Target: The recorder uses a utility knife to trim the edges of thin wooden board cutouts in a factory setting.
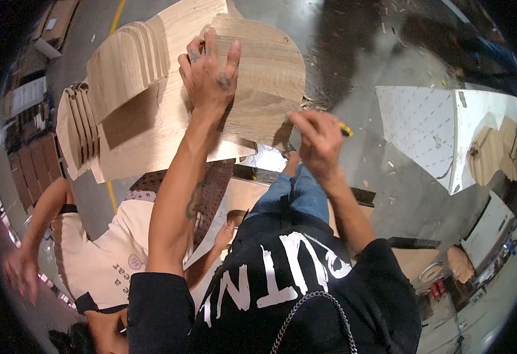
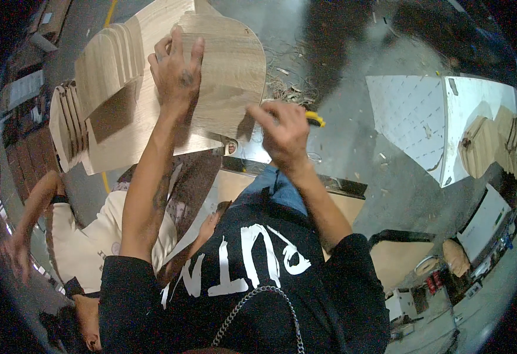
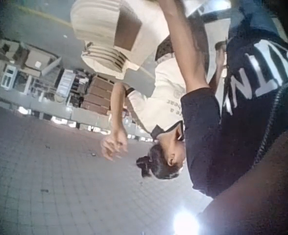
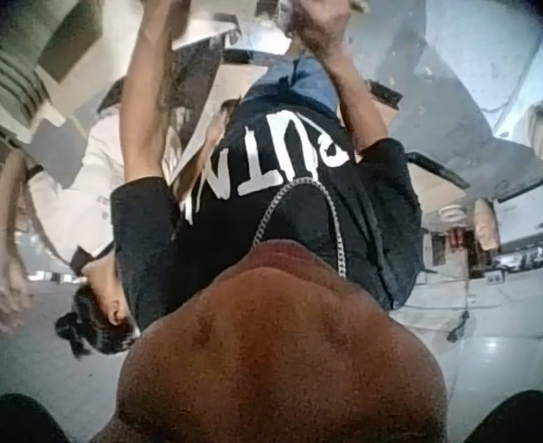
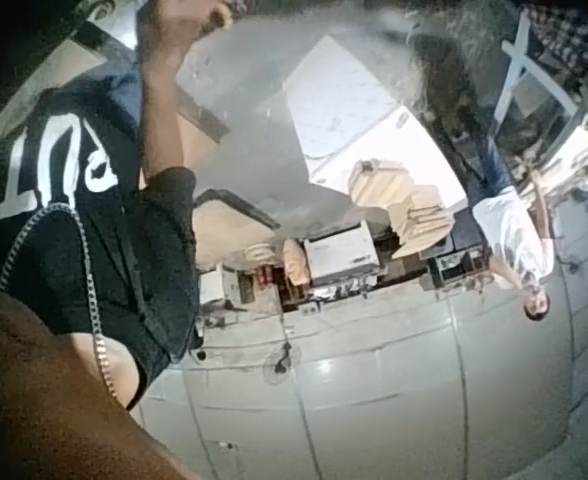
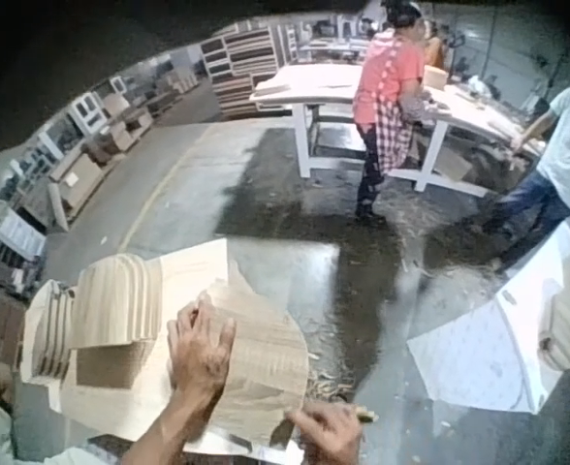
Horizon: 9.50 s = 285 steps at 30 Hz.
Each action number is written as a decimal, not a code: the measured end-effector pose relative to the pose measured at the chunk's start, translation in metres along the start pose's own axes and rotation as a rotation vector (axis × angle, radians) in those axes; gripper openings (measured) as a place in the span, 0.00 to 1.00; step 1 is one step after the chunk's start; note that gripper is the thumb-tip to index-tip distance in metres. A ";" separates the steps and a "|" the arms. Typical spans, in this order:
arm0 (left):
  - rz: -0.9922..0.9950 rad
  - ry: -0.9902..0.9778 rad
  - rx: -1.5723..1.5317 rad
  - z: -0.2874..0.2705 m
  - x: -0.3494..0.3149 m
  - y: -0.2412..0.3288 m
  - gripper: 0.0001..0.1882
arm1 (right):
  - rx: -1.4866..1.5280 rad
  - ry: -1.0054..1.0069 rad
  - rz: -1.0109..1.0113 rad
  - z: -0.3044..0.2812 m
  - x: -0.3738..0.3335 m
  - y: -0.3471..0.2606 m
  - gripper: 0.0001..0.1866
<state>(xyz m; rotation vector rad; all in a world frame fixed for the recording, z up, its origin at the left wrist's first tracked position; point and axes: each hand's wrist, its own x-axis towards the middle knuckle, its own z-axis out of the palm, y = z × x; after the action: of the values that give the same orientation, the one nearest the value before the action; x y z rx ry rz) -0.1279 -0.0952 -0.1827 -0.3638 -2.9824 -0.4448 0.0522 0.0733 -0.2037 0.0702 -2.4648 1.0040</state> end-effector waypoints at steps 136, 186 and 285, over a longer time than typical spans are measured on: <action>0.172 0.118 -0.093 -0.024 -0.025 -0.005 0.29 | -0.066 -0.150 0.027 -0.017 -0.030 -0.073 0.22; -0.593 0.136 -0.665 -0.064 -0.020 -0.065 0.34 | 1.319 -0.305 1.585 -0.152 -0.016 -0.057 0.32; 0.116 0.158 0.024 -0.028 -0.051 -0.011 0.30 | 0.005 0.055 -0.072 -0.005 -0.002 -0.018 0.18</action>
<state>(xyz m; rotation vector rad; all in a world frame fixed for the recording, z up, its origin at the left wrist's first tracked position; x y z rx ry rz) -0.0795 -0.1254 -0.1664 -0.4731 -2.7934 -0.4058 0.0598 0.0636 -0.1893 0.1305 -2.3925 0.9689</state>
